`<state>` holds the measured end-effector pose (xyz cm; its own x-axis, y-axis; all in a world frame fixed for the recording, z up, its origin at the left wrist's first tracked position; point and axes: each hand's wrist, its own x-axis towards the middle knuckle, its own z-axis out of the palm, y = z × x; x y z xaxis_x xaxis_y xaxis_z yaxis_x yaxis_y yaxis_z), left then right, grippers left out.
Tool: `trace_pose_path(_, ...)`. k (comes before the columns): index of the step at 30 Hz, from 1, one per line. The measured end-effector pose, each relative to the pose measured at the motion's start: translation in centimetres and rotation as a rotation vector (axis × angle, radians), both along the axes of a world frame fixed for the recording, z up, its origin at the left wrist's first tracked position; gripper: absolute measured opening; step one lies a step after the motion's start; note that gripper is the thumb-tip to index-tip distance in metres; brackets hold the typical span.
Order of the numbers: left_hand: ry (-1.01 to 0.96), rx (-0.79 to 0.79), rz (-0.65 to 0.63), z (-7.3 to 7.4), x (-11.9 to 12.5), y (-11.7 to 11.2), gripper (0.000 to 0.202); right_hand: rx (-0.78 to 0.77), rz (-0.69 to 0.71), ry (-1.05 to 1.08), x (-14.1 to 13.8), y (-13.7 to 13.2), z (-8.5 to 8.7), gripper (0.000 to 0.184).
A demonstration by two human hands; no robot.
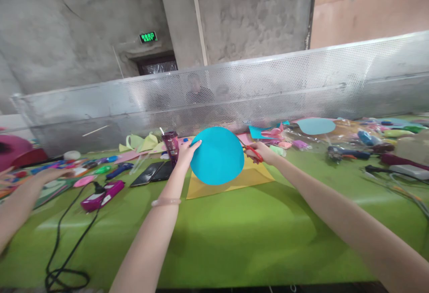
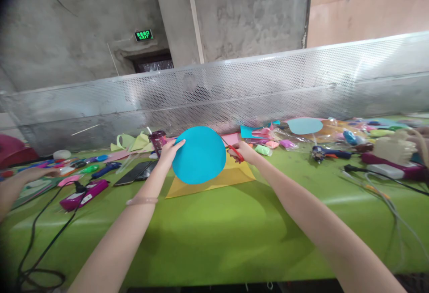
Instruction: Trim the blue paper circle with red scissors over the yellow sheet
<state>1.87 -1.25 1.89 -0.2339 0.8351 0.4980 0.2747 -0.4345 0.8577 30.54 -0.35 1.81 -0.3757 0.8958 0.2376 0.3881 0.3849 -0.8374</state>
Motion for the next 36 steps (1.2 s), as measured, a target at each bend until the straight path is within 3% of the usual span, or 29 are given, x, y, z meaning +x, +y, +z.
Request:
trace_pose_path(6, 0.056, 0.005, -0.005, -0.2, -0.3, 0.5, 0.045, -0.036, -0.006, 0.038, 0.0, 0.6, -0.2, 0.016)
trace_pose_path(13, -0.030, -0.049, -0.115, 0.1, 0.2, 0.0, 0.040, -0.037, 0.018, 0.038, 0.0, 0.4, -0.2, 0.021)
trace_pose_path(23, 0.001, -0.060, -0.105, 0.0, 0.1, 0.2, 0.042, -0.035, 0.062, -0.006, -0.2, -0.2, 0.0, 0.007)
trace_pose_path(36, 0.020, -0.070, -0.057, 0.2, 0.2, -0.1, 0.040, 0.020, 0.068, -0.029, -0.1, -0.5, 0.1, 0.007)
